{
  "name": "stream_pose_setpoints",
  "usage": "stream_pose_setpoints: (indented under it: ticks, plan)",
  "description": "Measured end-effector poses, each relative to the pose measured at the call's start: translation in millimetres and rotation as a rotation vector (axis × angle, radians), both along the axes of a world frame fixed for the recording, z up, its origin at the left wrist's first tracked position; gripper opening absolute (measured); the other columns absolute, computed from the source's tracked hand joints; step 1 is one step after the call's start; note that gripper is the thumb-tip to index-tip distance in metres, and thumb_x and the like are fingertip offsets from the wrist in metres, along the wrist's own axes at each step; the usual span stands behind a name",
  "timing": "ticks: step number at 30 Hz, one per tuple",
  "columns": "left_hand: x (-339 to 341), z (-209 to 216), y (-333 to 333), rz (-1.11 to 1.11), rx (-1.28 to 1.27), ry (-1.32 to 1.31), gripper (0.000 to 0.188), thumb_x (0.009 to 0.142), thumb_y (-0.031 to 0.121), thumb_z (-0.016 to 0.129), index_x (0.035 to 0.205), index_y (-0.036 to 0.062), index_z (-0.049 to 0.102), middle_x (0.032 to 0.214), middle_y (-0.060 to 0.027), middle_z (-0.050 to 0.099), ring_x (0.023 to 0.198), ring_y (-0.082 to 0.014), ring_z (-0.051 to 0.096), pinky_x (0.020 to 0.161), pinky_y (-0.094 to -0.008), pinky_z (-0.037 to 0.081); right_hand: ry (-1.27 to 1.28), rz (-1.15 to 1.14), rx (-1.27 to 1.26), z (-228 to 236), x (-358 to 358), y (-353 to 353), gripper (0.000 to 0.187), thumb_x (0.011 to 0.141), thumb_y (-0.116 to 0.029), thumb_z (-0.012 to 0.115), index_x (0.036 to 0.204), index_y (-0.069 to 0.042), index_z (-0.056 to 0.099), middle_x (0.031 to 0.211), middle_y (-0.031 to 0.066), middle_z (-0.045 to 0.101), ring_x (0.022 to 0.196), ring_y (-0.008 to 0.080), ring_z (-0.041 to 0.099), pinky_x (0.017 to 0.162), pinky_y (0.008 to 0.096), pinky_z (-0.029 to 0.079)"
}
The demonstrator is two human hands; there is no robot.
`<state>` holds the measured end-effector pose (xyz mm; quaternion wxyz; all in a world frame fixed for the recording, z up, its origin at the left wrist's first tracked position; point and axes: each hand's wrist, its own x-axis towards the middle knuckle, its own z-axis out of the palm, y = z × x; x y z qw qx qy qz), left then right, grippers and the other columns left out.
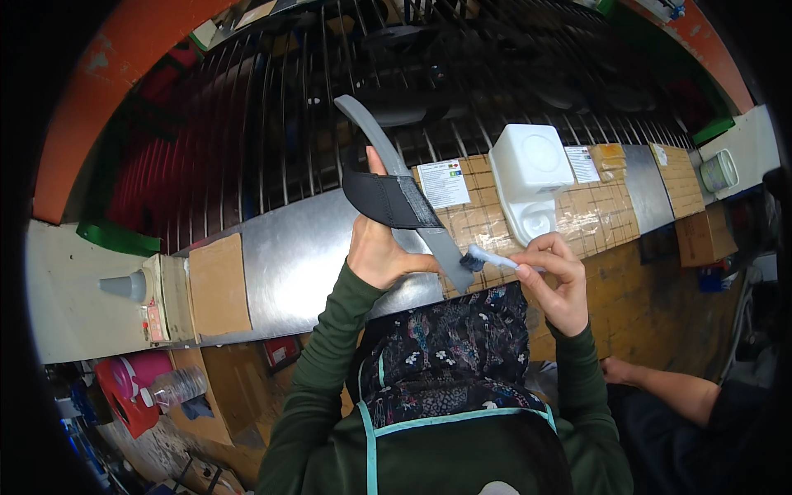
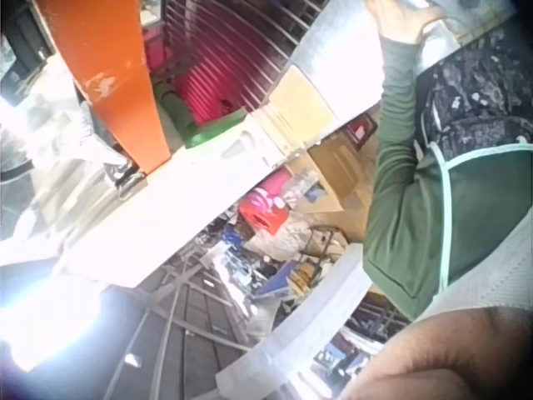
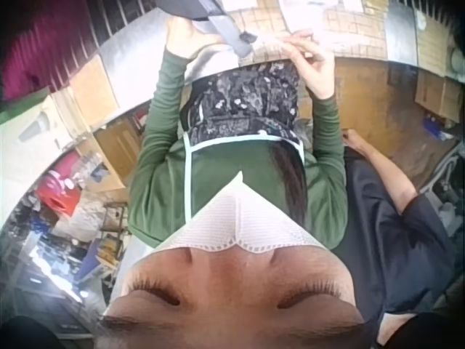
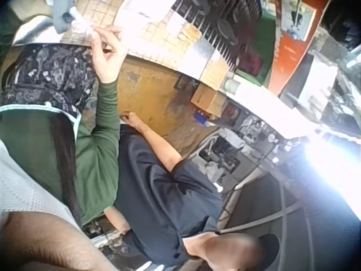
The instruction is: The person holds a gray plastic part and applies a white substance from a syringe-like tool to its edges and surfaces. The person repeatedly rotates the part to access different areas and continues applying the substance throughout the clip.
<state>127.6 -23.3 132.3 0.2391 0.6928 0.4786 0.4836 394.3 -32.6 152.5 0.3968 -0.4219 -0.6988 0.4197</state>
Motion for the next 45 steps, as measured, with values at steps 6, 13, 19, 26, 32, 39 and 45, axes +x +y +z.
stream_pose_setpoints:
  ticks: [6,13,19,26,32,39,45]
  plan:
    - [3,-4,-2,-0.002,-0.081,-0.006,0.156,0.042,0.029,0.097,0.151,-0.0003,-0.011,0.112,-0.0174,0.062,0.100,-0.0295,0.065,0.097,-0.0393,0.046,-0.091,-0.019,0.112,1,-7,6,0.016,0.082,-0.006,0.072,0.098,-0.004,0.075,0.086,0.0021,0.057,0.071,0.0081,0.053,0.054,0.0209,0.041]
    - [6,-7,2,-0.028,-0.046,0.058,0.159,0.034,0.029,0.097,0.148,-0.0082,-0.007,0.144,-0.0362,0.032,0.128,-0.0428,0.045,0.104,-0.0408,0.041,-0.165,-0.077,0.145,6,-11,11,0.018,0.080,-0.007,0.074,0.097,-0.007,0.076,0.085,0.0020,0.057,0.065,0.0099,0.051,0.058,0.0245,0.039]
    - [9,-7,3,-0.036,-0.077,0.068,0.160,0.031,0.035,0.097,0.146,-0.0136,-0.002,0.146,-0.0387,0.026,0.134,-0.0443,0.038,0.109,-0.0412,0.036,-0.344,-0.158,0.372,12,-14,12,0.019,0.077,-0.012,0.076,0.096,-0.013,0.076,0.085,-0.0015,0.057,0.058,0.0106,0.044,0.072,0.0287,0.029]
    - [12,-10,7,-0.053,-0.103,0.068,0.161,0.030,0.038,0.097,0.146,-0.0140,-0.001,0.146,-0.0407,0.022,0.136,-0.0460,0.034,0.110,-0.0424,0.034,-0.426,-0.211,0.546,16,-16,12,0.020,0.076,-0.011,0.076,0.096,-0.014,0.076,0.086,-0.0012,0.059,0.066,0.0121,0.046,0.071,0.0299,0.028]
    - [14,-8,8,-0.051,-0.071,0.098,0.161,0.031,0.039,0.097,0.147,-0.0127,-0.002,0.147,-0.0388,0.023,0.136,-0.0460,0.034,0.110,-0.0428,0.035,-0.482,-0.257,0.649,15,-16,10,0.022,0.075,-0.012,0.077,0.097,-0.014,0.076,0.086,-0.0005,0.060,0.073,0.0134,0.048,0.070,0.0309,0.028]
    - [15,-6,11,-0.106,-0.135,0.002,0.161,0.031,0.041,0.096,0.148,-0.0113,-0.001,0.149,-0.0356,0.024,0.135,-0.0442,0.036,0.109,-0.0424,0.037,-0.374,-0.223,0.645,12,-13,18,0.026,0.073,-0.011,0.078,0.098,-0.014,0.076,0.086,0.0002,0.060,0.076,0.0131,0.052,0.072,0.0311,0.028]
    - [13,-8,13,-0.086,-0.036,0.062,0.161,0.031,0.044,0.096,0.148,-0.0102,0.000,0.151,-0.0356,0.018,0.137,-0.0451,0.033,0.110,-0.0431,0.036,-0.427,-0.179,0.665,16,-8,21,0.027,0.072,-0.011,0.079,0.098,-0.014,0.076,0.086,0.0000,0.061,0.076,0.0127,0.053,0.073,0.0316,0.028]
